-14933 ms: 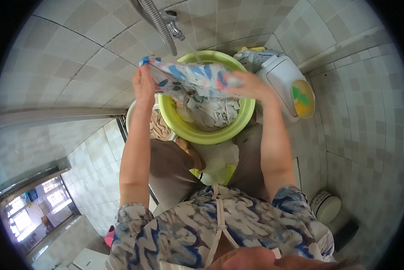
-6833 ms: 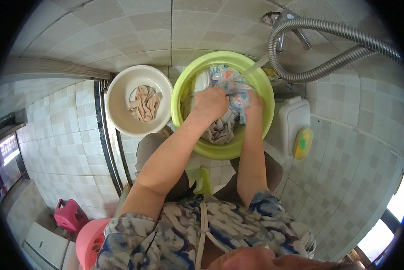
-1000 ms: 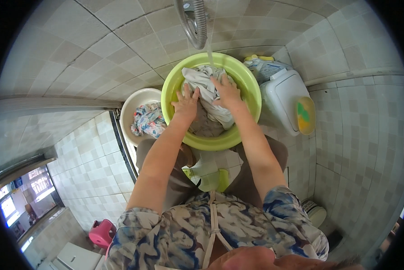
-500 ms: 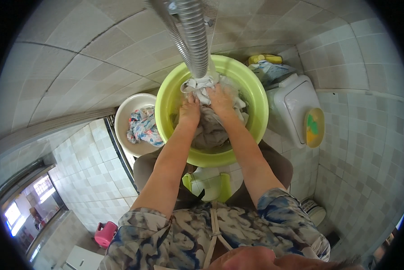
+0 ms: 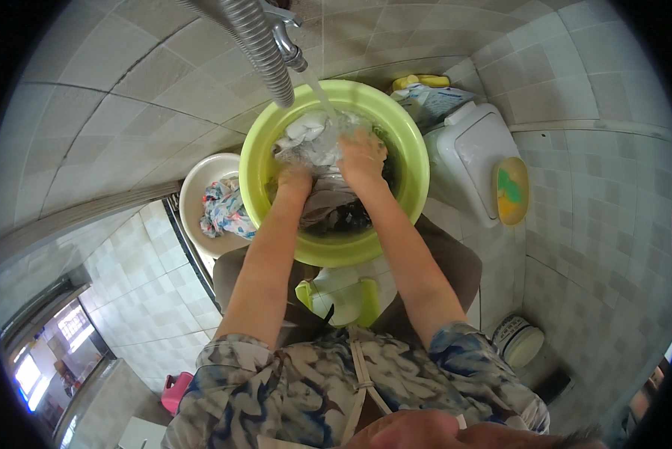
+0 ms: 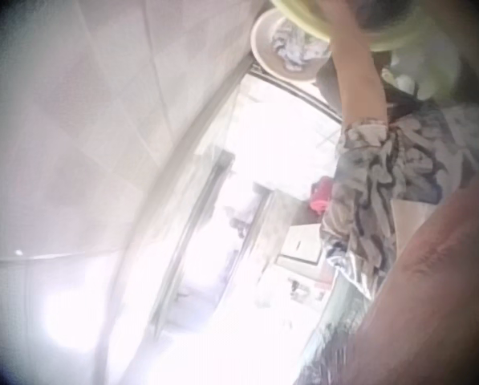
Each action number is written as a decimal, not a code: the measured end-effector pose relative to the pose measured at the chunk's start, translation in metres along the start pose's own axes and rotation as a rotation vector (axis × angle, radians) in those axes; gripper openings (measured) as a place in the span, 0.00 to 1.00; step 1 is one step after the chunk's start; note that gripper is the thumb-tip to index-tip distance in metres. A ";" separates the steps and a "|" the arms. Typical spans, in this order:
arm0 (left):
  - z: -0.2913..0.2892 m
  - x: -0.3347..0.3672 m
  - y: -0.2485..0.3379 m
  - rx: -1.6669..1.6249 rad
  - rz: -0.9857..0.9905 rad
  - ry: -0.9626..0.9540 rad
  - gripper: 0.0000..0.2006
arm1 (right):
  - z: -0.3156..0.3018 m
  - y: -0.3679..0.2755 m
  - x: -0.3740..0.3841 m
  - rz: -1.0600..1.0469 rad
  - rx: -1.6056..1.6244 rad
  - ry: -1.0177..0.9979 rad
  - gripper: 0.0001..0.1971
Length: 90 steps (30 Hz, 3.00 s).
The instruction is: The person washes clothes by hand in a basin of soapy water, scrubbing different garments, rinsing them under a faucet, and wringing them out before moving them to a second basin.
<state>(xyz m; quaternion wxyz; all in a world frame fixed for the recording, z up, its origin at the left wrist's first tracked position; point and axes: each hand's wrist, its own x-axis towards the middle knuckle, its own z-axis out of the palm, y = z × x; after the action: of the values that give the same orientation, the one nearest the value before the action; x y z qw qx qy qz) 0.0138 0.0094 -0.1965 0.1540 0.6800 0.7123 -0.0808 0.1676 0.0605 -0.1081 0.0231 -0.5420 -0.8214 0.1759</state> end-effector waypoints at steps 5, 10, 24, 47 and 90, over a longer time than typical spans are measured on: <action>-0.120 -0.019 0.014 -0.062 0.013 -0.263 0.12 | 0.028 -0.018 -0.040 0.161 0.025 -0.174 0.21; -0.146 -0.028 0.035 -0.057 0.016 -0.185 0.33 | 0.051 0.047 0.001 0.177 0.054 -0.478 0.36; -0.038 0.013 0.046 -0.020 -0.015 -0.188 0.12 | 0.086 0.042 0.028 0.278 0.011 0.105 0.20; -0.115 -0.006 0.015 -2.564 -0.377 -0.261 0.32 | -0.091 -0.084 -0.052 -0.118 1.213 0.170 0.20; -0.077 0.004 0.003 -2.239 -0.594 -0.479 0.34 | -0.042 -0.054 -0.016 0.277 1.258 -0.068 0.11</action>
<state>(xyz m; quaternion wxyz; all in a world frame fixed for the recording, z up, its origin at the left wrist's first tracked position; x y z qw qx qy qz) 0.0082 0.0385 -0.1248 0.7688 -0.0583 0.4696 0.4302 0.1362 0.0383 -0.0493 0.2872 -0.5202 -0.4841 0.6423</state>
